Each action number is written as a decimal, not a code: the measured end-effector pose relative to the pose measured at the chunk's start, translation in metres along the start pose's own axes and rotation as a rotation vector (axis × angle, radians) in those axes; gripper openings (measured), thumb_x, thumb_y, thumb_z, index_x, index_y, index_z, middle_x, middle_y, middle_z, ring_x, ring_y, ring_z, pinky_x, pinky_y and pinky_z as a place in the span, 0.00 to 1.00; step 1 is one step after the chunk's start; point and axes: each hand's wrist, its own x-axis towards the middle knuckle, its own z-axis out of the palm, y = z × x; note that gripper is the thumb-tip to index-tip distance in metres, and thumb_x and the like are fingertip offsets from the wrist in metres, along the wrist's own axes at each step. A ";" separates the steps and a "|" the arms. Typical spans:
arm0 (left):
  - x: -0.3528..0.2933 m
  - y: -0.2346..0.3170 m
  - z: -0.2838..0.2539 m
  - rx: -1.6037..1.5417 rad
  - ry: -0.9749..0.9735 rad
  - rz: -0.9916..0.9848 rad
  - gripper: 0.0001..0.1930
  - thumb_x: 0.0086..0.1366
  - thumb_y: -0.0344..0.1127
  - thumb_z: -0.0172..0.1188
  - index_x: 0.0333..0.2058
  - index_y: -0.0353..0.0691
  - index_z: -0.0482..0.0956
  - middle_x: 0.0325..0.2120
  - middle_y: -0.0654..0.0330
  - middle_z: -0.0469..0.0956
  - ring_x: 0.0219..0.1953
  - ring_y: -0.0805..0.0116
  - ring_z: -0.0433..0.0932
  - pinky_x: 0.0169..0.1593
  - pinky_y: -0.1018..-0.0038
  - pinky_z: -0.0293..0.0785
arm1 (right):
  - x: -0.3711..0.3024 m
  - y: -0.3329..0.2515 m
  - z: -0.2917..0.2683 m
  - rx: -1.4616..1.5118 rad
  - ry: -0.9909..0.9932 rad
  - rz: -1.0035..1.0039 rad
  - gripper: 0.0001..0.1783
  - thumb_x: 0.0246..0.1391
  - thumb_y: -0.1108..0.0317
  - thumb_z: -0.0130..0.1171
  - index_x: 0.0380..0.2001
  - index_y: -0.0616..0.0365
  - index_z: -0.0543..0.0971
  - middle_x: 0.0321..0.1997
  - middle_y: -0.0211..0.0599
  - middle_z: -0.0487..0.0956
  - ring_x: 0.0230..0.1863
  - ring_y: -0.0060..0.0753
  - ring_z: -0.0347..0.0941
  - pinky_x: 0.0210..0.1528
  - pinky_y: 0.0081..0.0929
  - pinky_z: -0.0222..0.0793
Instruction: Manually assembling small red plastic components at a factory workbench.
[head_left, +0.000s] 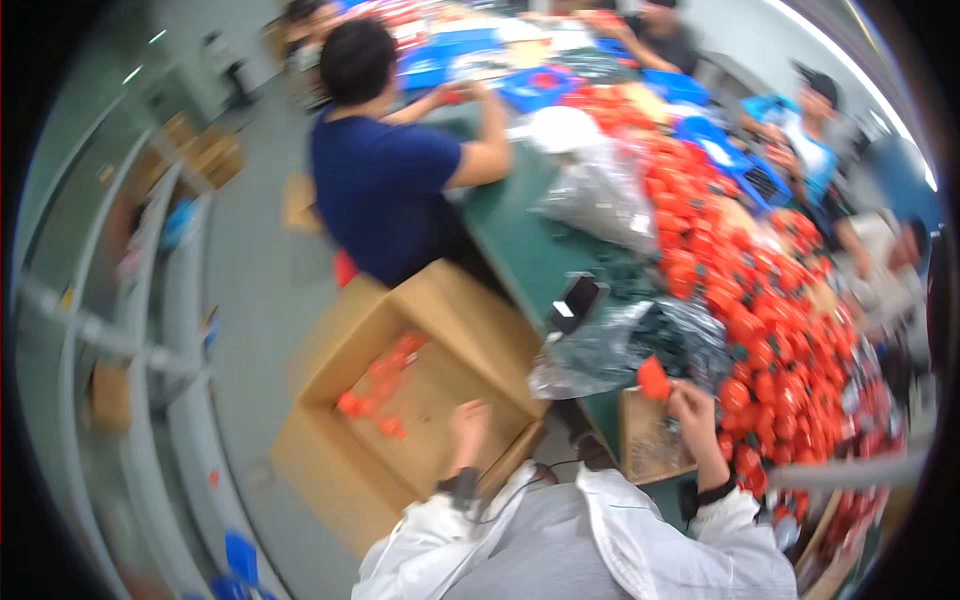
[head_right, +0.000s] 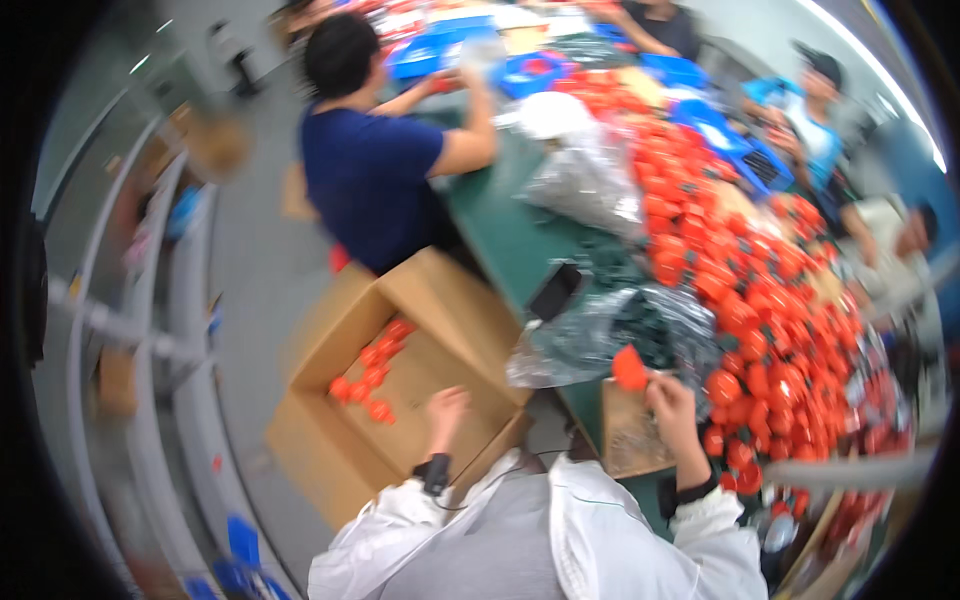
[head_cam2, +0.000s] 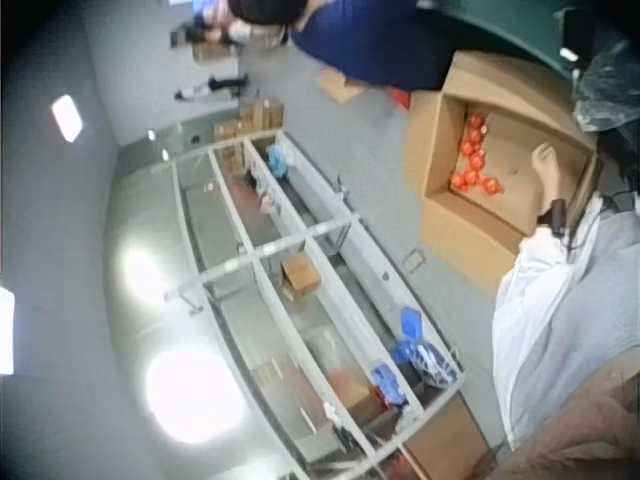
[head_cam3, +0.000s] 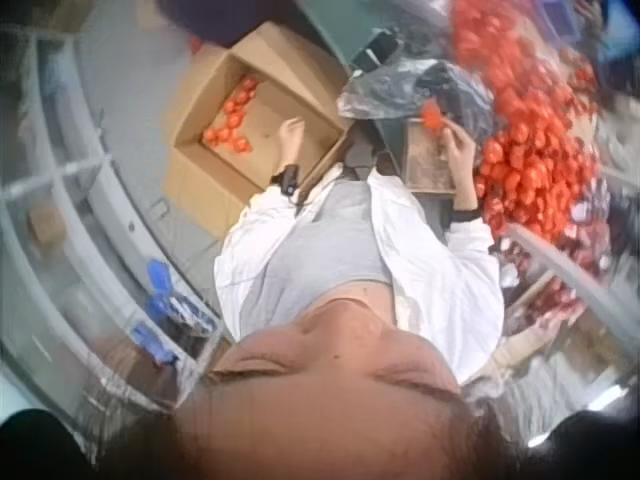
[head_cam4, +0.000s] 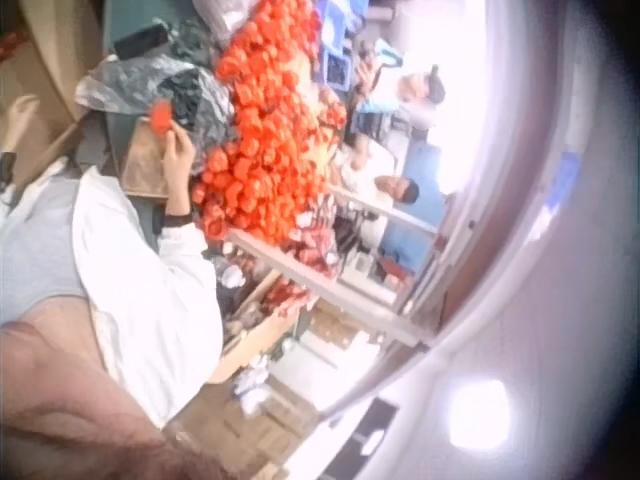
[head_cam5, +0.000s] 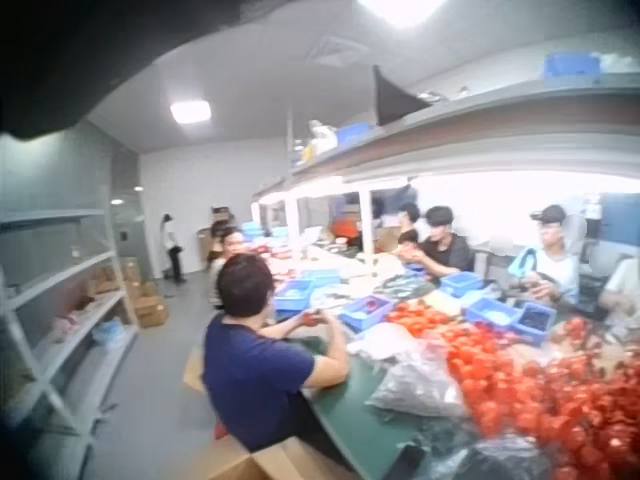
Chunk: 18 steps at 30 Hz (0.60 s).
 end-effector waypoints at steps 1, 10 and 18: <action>0.017 -0.006 -0.025 0.139 0.065 0.088 0.06 0.55 0.26 0.50 0.33 0.35 0.72 0.24 0.59 0.74 0.27 0.72 0.72 0.30 0.79 0.69 | 0.011 0.008 -0.031 0.001 0.155 -0.033 0.16 0.51 0.73 0.51 0.45 0.65 0.72 0.27 0.26 0.71 0.29 0.16 0.65 0.30 0.17 0.62; 0.120 -0.227 -0.190 1.268 0.699 0.152 0.09 0.58 0.31 0.45 0.38 0.41 0.70 0.50 0.57 0.64 0.47 0.59 0.66 0.46 0.65 0.65 | -0.033 0.027 0.018 -0.726 0.376 -0.386 0.11 0.42 0.78 0.56 0.33 0.61 0.74 0.30 0.41 0.72 0.28 0.40 0.71 0.32 0.27 0.67; 0.101 -0.163 -0.180 1.958 0.416 -0.126 0.15 0.56 0.31 0.46 0.44 0.48 0.67 0.47 0.64 0.63 0.47 0.65 0.66 0.44 0.76 0.68 | -0.046 0.053 0.034 -0.688 0.204 0.013 0.07 0.44 0.76 0.53 0.31 0.59 0.75 0.29 0.40 0.71 0.30 0.43 0.71 0.32 0.31 0.67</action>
